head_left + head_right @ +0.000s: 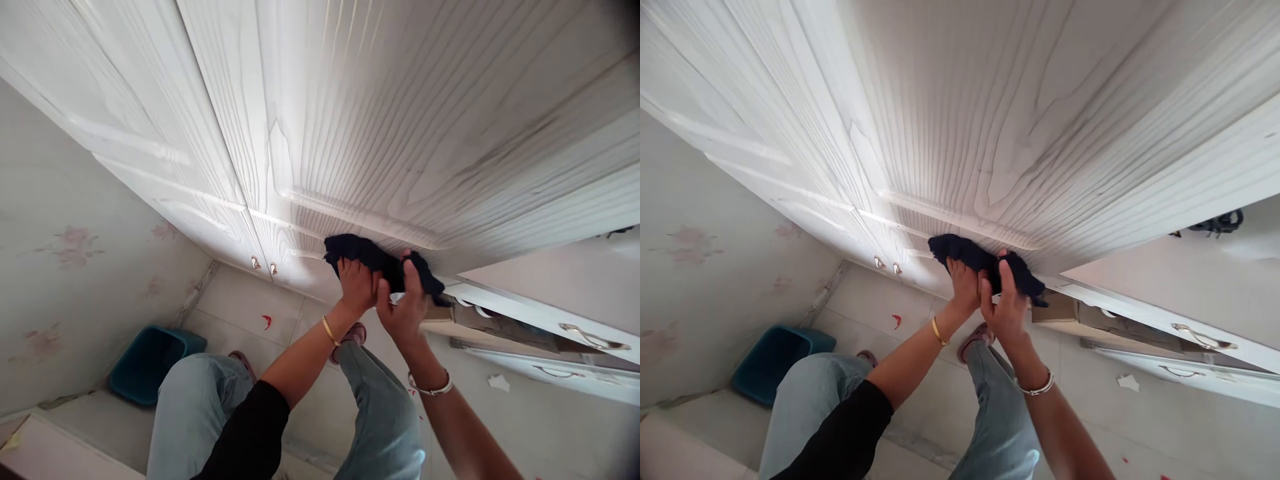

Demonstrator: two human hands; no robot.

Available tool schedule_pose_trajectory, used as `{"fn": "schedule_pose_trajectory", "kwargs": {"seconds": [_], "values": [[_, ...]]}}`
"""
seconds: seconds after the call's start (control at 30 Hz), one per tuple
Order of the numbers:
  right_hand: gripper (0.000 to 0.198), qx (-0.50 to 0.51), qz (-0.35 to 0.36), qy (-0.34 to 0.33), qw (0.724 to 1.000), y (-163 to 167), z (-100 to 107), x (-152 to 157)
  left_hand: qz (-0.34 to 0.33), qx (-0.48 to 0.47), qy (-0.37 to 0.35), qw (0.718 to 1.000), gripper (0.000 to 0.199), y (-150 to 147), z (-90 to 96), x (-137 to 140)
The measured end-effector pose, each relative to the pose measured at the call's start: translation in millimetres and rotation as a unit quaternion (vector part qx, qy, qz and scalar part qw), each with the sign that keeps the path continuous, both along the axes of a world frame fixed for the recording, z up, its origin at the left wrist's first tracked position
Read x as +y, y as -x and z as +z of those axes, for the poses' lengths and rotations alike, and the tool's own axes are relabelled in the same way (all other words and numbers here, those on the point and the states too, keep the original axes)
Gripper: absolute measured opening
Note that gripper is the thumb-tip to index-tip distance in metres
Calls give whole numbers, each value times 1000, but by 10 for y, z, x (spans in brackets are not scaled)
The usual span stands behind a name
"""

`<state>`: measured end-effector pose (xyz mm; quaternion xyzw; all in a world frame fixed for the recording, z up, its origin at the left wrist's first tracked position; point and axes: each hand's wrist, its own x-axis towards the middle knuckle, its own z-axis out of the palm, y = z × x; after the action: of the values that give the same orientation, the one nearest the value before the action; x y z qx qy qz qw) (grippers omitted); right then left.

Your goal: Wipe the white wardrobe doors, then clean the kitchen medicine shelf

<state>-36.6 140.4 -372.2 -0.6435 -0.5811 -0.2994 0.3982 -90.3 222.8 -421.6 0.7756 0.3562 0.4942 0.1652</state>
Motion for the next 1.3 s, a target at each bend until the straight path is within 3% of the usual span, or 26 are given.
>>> {"fn": "schedule_pose_trajectory", "kwargs": {"seconds": [0.07, 0.13, 0.3, 0.4, 0.5, 0.6, 0.7, 0.83, 0.97, 1.07, 1.2, 1.3], "values": [[72, -127, -10, 96, 987, -105, -86, 5, 26, -2, -46, 999, 39, 206, -13, 149], [76, -169, -33, 148, 974, -105, -147, 67, 55, -9, -77, 995, 40, 449, -39, 349], [60, -130, -36, 139, 981, 66, -167, 267, 35, -12, -75, 997, 41, 866, -44, 618], [54, -76, 7, 113, 991, 179, -131, 284, 34, -26, -33, 999, 48, 976, -46, 510], [49, -9, 16, 104, 994, 371, -107, 218, 19, -50, -54, 997, 45, 1132, -106, 260], [28, 76, 50, 131, 987, 682, -106, 97, -6, -71, -78, 994, 34, 1392, -145, -17], [14, 159, 106, 127, 973, 1062, -112, -35, 16, -97, -23, 995, 29, 1698, -65, -226], [27, 264, 148, 196, 933, 1529, -126, -148, 91, -106, 41, 989, 41, 2048, 153, -355], [48, 364, 148, 262, 881, 1781, -161, -217, 157, -120, 103, 975, 60, 2300, 343, -326], [56, 327, 171, 239, 898, 1799, -151, -297, 179, -120, 120, 969, 67, 2398, 465, -251], [33, 224, 142, 202, 943, 1676, -39, -388, 179, -127, 123, 968, 68, 2390, 563, -166], [23, 209, 95, 192, 954, 1553, 80, -412, 162, -149, 149, 964, 71, 2325, 565, -140]]}}
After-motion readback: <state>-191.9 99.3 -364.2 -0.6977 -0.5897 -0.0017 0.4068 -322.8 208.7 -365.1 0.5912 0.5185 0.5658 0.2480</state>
